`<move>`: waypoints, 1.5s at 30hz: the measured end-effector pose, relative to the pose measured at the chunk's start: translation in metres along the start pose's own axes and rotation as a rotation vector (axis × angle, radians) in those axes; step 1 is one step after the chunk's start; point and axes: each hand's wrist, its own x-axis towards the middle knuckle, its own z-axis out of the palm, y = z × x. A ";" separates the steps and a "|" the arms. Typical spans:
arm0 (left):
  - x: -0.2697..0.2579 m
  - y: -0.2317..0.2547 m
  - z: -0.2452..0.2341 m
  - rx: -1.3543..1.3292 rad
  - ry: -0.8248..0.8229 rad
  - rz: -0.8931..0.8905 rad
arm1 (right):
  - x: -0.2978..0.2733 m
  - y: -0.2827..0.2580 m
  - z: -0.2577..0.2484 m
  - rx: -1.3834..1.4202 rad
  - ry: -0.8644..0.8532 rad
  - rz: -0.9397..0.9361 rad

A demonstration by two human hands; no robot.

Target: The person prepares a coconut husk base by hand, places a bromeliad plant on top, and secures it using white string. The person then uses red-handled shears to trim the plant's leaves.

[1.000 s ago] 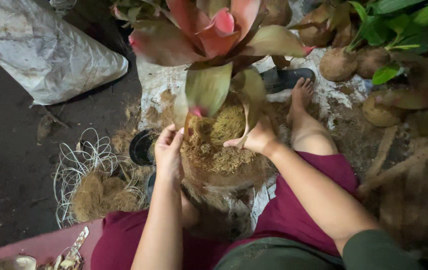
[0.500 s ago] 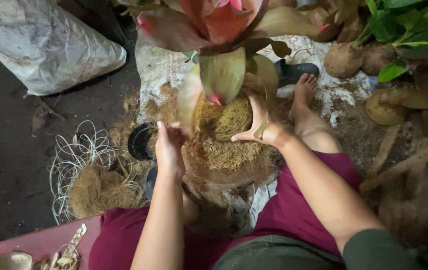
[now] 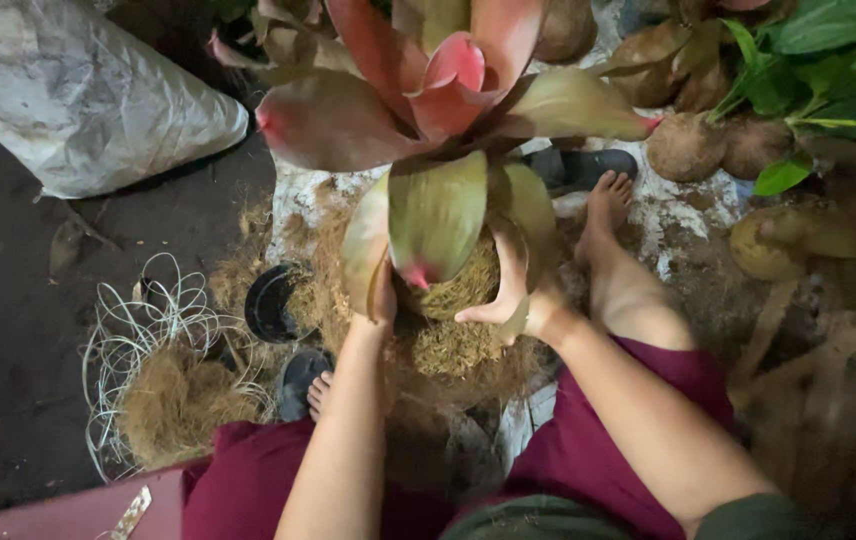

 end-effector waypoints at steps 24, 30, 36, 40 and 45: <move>-0.024 0.101 -0.025 0.300 -0.045 -0.531 | 0.023 0.057 -0.011 0.323 -0.447 -0.053; -0.025 0.081 -0.023 0.368 -0.012 -0.280 | 0.004 0.020 -0.030 0.141 -0.248 -0.087; -0.021 0.070 -0.021 0.232 -0.138 -0.407 | 0.002 0.011 -0.007 0.134 -0.420 0.248; -0.016 0.078 -0.025 0.232 -0.099 -0.485 | -0.003 0.036 0.004 0.203 -0.234 0.035; -0.018 0.102 -0.014 0.302 0.043 -0.401 | -0.005 0.072 0.002 0.487 -0.265 0.042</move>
